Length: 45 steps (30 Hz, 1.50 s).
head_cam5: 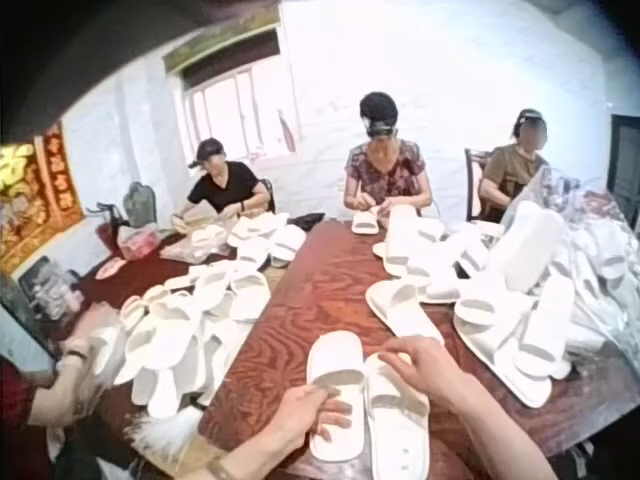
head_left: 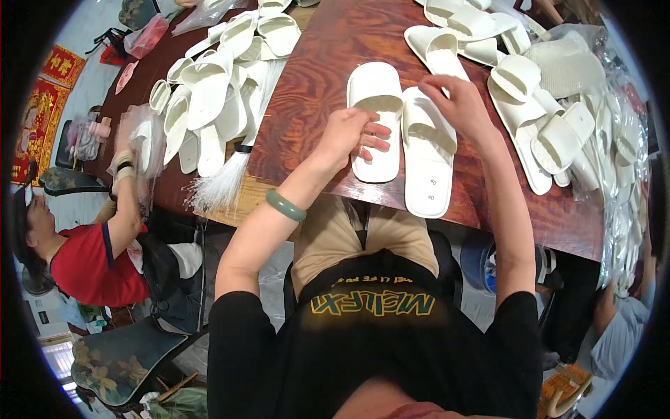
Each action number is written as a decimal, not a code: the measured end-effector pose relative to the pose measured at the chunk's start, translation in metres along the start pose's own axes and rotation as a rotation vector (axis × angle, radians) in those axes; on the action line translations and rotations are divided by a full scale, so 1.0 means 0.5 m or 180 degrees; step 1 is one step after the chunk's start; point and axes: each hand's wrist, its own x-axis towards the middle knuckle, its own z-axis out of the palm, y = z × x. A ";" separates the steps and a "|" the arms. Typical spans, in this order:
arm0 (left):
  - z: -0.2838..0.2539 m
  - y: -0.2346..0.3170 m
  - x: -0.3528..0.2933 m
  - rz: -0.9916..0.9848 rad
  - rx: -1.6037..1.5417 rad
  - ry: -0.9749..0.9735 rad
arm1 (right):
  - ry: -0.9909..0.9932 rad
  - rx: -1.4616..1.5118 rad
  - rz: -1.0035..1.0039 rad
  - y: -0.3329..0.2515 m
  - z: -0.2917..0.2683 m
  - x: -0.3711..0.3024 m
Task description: Hand-sewing or thread-finishing the upper component of white slip-on shoes.
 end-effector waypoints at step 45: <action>-0.002 0.029 0.043 0.0517 -0.1641 -0.0460 | 0.0092 -0.0614 -0.3169 -0.106 0.119 0.000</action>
